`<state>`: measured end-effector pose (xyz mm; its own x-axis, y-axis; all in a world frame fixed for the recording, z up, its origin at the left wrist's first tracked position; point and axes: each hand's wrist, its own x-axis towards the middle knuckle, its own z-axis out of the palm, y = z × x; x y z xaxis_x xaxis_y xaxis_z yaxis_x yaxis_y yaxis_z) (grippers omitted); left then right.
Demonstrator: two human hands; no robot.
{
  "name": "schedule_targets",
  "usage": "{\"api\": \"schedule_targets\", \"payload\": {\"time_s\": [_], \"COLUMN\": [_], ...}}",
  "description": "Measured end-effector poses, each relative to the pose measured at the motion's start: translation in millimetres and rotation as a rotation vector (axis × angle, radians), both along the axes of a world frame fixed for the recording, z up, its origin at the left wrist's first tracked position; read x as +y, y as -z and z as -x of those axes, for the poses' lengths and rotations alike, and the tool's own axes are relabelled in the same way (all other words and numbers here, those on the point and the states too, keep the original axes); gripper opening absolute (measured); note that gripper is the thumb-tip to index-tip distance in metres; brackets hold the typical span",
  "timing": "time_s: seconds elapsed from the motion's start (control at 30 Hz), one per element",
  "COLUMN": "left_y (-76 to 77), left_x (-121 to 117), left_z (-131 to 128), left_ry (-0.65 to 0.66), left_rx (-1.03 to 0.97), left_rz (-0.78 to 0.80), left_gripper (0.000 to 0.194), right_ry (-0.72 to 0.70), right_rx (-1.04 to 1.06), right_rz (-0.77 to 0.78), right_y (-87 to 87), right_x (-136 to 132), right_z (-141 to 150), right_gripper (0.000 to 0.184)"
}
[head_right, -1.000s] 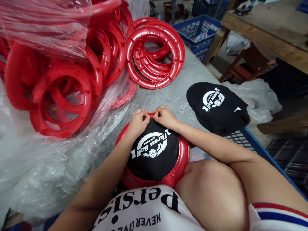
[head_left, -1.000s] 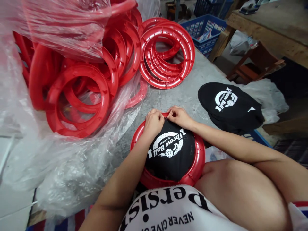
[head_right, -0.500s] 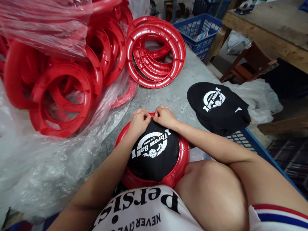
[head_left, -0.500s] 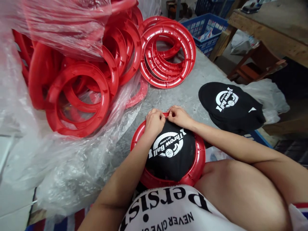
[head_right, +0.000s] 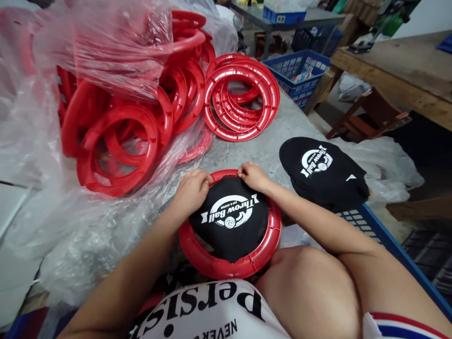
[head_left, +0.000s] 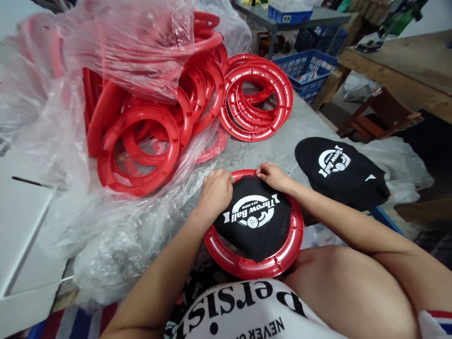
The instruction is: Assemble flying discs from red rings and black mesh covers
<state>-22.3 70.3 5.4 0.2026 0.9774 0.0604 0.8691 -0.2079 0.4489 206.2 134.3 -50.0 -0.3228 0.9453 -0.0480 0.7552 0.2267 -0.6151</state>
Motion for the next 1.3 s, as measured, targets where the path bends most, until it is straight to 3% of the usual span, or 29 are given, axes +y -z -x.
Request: {"api": "schedule_targets", "payload": {"time_s": [0.13, 0.33, 0.53, 0.63, 0.77, 1.0, 1.17, 1.3], "left_y": [16.5, 37.6, 32.6, 27.0, 23.2, 25.0, 25.8, 27.2], "left_x": [-15, -1, 6, 3, 2, 14, 21, 23], "left_z": [0, -16, -26, -28, -32, -35, -36, -36], "left_ry": [0.020, 0.090, 0.075, 0.061, 0.048, -0.018, -0.020, -0.030], "left_rx": [0.241, 0.240, 0.114, 0.165, 0.222, 0.054, 0.069, 0.143], "left_rz": [-0.046, -0.052, -0.089, -0.155, -0.022, 0.053, 0.033, -0.021], "left_gripper": [0.020, 0.024, 0.002, 0.004, 0.007, 0.030, 0.021, 0.012], "right_ry": [0.020, 0.080, 0.107, 0.088, 0.061, -0.017, 0.008, 0.055], "right_rx": [-0.055, -0.097, -0.084, -0.072, -0.041, 0.148, 0.401, 0.500], "right_rz": [-0.012, -0.043, -0.056, -0.040, -0.041, -0.060, 0.168, 0.173], "right_y": [-3.8, -2.3, -1.9, -2.8, -7.6, -22.4, -9.1, 4.6], "right_x": [3, -12, -24, -23, -18, 6, 16, 14], "right_z": [-12, -16, -17, -19, -18, 9, 26, 25], "right_gripper": [0.012, 0.011, 0.010, 0.010, 0.015, 0.017, 0.017, 0.014]}}
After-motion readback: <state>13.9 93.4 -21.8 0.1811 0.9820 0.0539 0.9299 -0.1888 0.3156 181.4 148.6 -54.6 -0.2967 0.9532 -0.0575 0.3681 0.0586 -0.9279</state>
